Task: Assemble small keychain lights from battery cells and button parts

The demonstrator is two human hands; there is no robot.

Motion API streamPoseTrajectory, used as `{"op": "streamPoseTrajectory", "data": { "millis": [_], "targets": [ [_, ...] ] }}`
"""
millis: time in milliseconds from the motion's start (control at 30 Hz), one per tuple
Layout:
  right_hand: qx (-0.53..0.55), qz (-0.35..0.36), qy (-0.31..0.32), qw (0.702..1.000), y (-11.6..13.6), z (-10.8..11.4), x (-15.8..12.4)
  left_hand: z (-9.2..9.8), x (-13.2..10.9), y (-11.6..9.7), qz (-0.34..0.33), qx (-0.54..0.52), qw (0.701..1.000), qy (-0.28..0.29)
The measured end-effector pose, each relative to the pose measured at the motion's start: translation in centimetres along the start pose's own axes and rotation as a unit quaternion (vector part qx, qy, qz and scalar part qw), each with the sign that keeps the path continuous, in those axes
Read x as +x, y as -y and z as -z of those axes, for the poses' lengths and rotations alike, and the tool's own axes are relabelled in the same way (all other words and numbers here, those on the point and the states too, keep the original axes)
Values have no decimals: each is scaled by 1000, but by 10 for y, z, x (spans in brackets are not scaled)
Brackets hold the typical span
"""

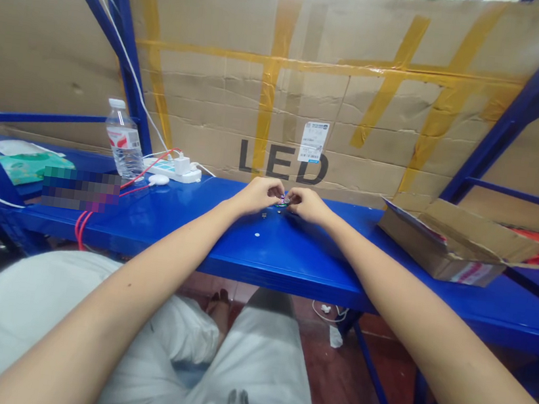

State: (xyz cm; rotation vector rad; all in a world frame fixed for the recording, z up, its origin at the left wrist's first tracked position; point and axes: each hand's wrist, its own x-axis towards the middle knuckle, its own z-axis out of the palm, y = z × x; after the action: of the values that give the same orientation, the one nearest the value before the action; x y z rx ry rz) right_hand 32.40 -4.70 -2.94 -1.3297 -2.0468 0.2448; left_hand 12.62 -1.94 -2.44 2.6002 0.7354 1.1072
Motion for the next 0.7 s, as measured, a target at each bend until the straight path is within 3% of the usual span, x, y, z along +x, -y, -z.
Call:
{"op": "streamPoseTrajectory", "data": {
  "millis": [167, 367, 700],
  "targets": [
    [-8, 6, -1, 1000, -4, 0, 1, -4, 3, -9, -75, 53, 996, -5],
    [53, 33, 16, 998, -8, -3, 3, -11, 3, -6, -128, 81, 988, -16],
    [48, 1, 5, 999, -7, -2, 3, -8, 2, -4, -63, 94, 994, -12]
  ]
}}
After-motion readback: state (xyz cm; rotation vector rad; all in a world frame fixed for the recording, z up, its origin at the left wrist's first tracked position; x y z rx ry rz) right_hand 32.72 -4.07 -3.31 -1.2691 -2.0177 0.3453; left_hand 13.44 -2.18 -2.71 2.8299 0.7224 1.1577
